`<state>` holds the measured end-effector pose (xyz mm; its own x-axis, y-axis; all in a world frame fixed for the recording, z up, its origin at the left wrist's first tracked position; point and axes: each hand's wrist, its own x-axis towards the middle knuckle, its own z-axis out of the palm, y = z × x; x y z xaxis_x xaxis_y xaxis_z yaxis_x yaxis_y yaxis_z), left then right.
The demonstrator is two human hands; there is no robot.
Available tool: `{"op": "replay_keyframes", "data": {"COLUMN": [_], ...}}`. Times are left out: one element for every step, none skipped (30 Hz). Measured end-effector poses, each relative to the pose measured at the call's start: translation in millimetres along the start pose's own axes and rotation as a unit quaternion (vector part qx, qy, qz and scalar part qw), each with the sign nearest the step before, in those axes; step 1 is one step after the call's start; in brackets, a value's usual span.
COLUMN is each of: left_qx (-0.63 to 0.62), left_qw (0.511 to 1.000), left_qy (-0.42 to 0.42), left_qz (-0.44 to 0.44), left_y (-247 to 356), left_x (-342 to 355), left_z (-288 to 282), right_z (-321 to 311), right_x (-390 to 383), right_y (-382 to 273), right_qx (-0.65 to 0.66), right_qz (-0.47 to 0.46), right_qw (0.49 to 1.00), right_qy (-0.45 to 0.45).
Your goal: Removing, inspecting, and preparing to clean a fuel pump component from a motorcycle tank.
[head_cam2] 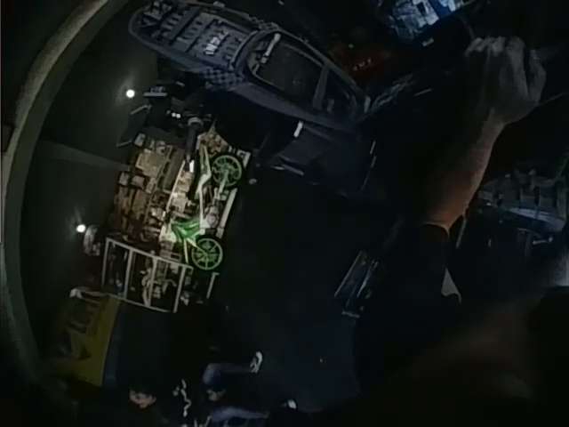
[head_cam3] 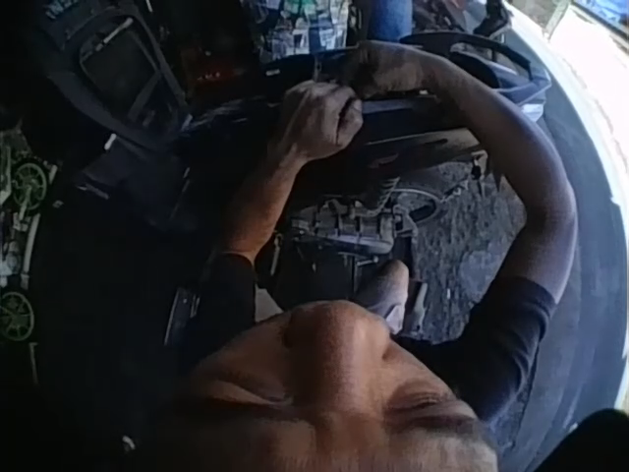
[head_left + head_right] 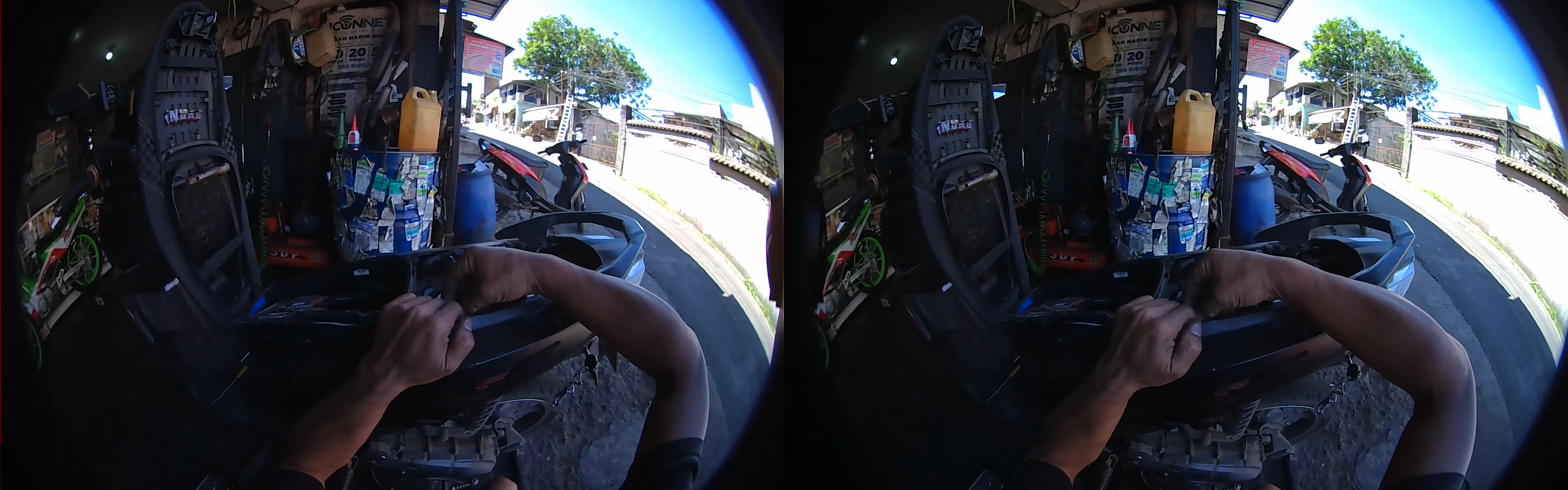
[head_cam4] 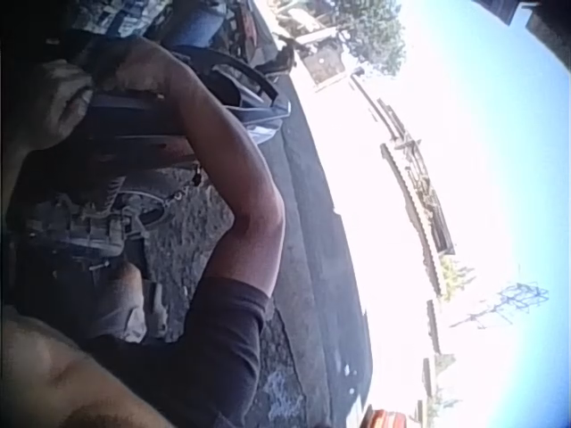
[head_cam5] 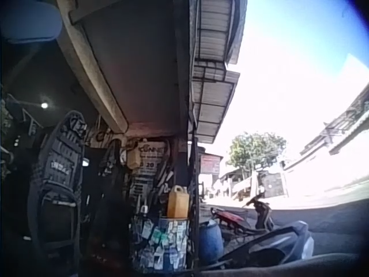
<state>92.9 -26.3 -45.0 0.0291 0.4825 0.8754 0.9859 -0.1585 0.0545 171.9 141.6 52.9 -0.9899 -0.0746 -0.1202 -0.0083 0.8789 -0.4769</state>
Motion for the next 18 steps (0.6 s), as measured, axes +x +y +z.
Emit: {"op": "replay_keyframes", "data": {"left_qx": [0.005,0.005,0.005,-0.001,0.005,0.002,-0.001,-0.003,-0.007,-0.017,-0.011,-0.015,-0.025,-0.020,-0.017,-0.019,-0.013,-0.012], "left_qw": [1.000,1.000,1.000,1.000,1.000,1.000,1.000,1.000,1.000,1.000,1.000,1.000,0.999,1.000,1.000,1.000,1.000,1.000], "left_qy": [-0.001,-0.003,-0.001,-0.003,-0.001,-0.007,-0.012,-0.012,-0.008,-0.010,-0.008,-0.006,-0.006,-0.004,0.000,0.002,0.004,0.008], "left_qz": [0.001,0.000,0.001,0.002,0.005,-0.005,-0.014,-0.014,-0.017,-0.021,-0.021,-0.021,-0.021,-0.019,-0.016,-0.013,-0.014,-0.008], "left_y": [0.0,-0.2,-0.3,-0.5,-0.6,-0.5,-0.4,-0.3,-0.2,0.2,0.7,0.8,1.1,1.1,1.1,1.1,0.9,0.6], "left_x": [-0.2,-0.1,-0.3,-0.3,-0.3,-0.5,-0.5,-0.5,-0.6,-0.7,-0.5,0.2,0.6,1.2,1.6,1.7,1.9,2.0], "left_z": [0.1,0.3,0.5,0.6,0.6,0.7,0.6,0.8,1.0,1.1,0.9,0.7,0.6,0.7,0.6,0.4,0.2,0.1], "right_z": [-0.2,-0.7,-0.9,-1.3,-1.0,-0.7,-0.4,0.8,1.5,2.3,2.4,0.7,-0.8,-2.8,-4.5,-4.5,-4.6,-4.6], "right_x": [0.5,0.4,0.5,0.4,0.6,1.1,1.7,2.6,3.3,3.6,3.2,2.3,1.1,-1.2,-4.0,-5.3,-5.6,-5.2], "right_y": [0.6,1.5,2.4,3.3,4.0,4.7,5.2,5.6,5.8,5.7,5.2,4.6,3.9,3.5,3.2,2.8,2.3,2.0], "right_qx": [-0.006,0.005,0.002,-0.004,0.001,0.039,0.061,0.077,0.079,0.082,0.084,0.089,0.083,0.096,0.104,0.112,0.114,0.109], "right_qz": [0.001,-0.010,-0.011,-0.019,-0.013,-0.012,0.000,-0.010,-0.008,-0.006,-0.006,0.011,0.055,0.030,0.045,0.059,0.058,0.056], "right_qw": [1.000,1.000,1.000,0.999,1.000,0.998,0.996,0.995,0.996,0.996,0.996,0.995,0.994,0.994,0.992,0.990,0.991,0.991], "right_qy": [-0.011,-0.006,-0.016,-0.031,-0.022,-0.041,-0.063,-0.060,-0.047,-0.035,-0.035,-0.041,-0.049,-0.046,-0.046,-0.056,-0.046,-0.046]}}
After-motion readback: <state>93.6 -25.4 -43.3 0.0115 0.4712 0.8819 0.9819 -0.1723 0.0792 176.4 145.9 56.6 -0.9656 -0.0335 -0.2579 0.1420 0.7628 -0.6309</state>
